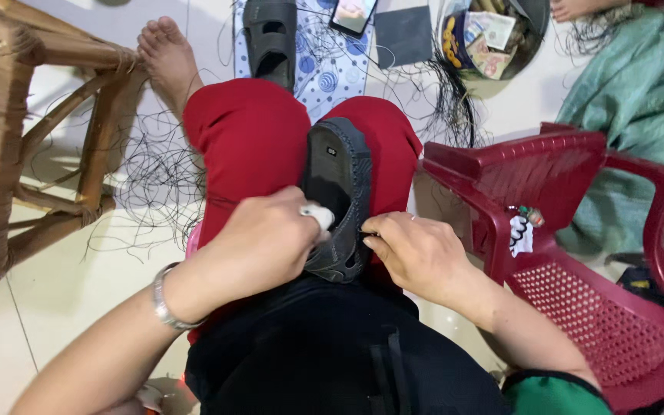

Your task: The person sits on the floor and sews a black sandal resting on their lap. They use a needle and thread to stitch the sole, pulling the thread through the material repeatedly.

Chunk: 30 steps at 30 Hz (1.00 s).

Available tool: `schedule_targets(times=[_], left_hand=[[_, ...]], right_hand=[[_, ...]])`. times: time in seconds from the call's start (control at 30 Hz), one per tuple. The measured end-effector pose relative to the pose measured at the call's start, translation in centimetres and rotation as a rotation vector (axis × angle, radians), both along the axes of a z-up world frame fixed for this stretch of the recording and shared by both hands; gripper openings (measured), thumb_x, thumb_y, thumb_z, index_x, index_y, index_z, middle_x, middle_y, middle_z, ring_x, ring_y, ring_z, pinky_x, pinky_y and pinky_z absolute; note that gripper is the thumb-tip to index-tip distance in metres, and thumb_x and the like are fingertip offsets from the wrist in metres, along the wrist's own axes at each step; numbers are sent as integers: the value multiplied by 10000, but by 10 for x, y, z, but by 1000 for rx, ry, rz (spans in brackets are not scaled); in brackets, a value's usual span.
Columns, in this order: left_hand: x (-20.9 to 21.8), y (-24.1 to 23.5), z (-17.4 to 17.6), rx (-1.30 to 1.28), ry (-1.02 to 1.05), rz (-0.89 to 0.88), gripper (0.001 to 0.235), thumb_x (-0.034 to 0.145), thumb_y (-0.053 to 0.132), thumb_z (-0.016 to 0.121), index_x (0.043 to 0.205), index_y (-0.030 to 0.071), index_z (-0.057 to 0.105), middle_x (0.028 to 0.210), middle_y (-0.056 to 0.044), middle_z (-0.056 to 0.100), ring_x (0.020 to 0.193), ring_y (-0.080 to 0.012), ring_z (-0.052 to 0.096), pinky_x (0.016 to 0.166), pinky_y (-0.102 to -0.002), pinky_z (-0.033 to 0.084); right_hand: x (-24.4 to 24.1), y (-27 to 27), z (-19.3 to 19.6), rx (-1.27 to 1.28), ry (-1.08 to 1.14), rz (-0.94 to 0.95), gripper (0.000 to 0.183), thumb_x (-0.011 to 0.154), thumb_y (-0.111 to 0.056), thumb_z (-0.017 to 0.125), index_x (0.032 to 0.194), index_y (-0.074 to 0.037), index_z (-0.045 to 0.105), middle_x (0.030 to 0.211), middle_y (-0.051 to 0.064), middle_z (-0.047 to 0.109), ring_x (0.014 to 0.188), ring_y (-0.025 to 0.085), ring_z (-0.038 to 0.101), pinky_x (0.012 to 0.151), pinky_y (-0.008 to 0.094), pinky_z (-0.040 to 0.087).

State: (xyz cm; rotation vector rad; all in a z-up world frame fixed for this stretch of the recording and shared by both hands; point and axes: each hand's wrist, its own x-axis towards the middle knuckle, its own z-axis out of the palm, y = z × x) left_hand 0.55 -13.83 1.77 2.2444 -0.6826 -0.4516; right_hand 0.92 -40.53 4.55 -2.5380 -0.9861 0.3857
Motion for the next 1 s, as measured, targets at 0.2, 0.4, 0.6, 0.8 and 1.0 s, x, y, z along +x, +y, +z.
schedule_targets(times=[0.2,0.4,0.6,0.8,1.0], left_hand=[[6,13,0,68,-17,-130,167,754,140,705,616,200,634,613,15,585,675,-223,599,523,-377,493],[28,14,32,-430,425,128,295,909,129,714,669,-31,650,850,-215,740,766,-406,690,657,-439,536],[17,-7,5,214,418,-177,167,854,252,687,774,121,752,755,-135,720,748,-382,721,640,-478,566],[31,25,30,-400,293,52,320,831,165,779,612,14,601,967,-137,768,946,-377,697,750,-421,561],[7,0,-2,-1062,727,328,85,915,62,732,855,1,740,884,-122,748,898,-227,695,854,-379,560]], right_hand=[[0,-2,-1,72,-2,22,131,998,-207,636,1079,-113,677,872,38,686,730,237,734,626,310,596],[1,0,1,98,3,-4,142,993,-206,655,1076,-95,685,869,53,698,728,238,742,613,321,601],[2,3,2,122,-2,16,150,1001,-194,644,1092,-80,679,872,72,703,752,271,748,611,335,608],[2,4,5,149,31,-17,141,1006,-166,629,1083,-61,684,858,92,710,734,279,754,603,339,614],[2,4,-1,223,71,-74,187,990,-185,643,1113,-52,690,831,87,725,696,290,752,574,355,611]])
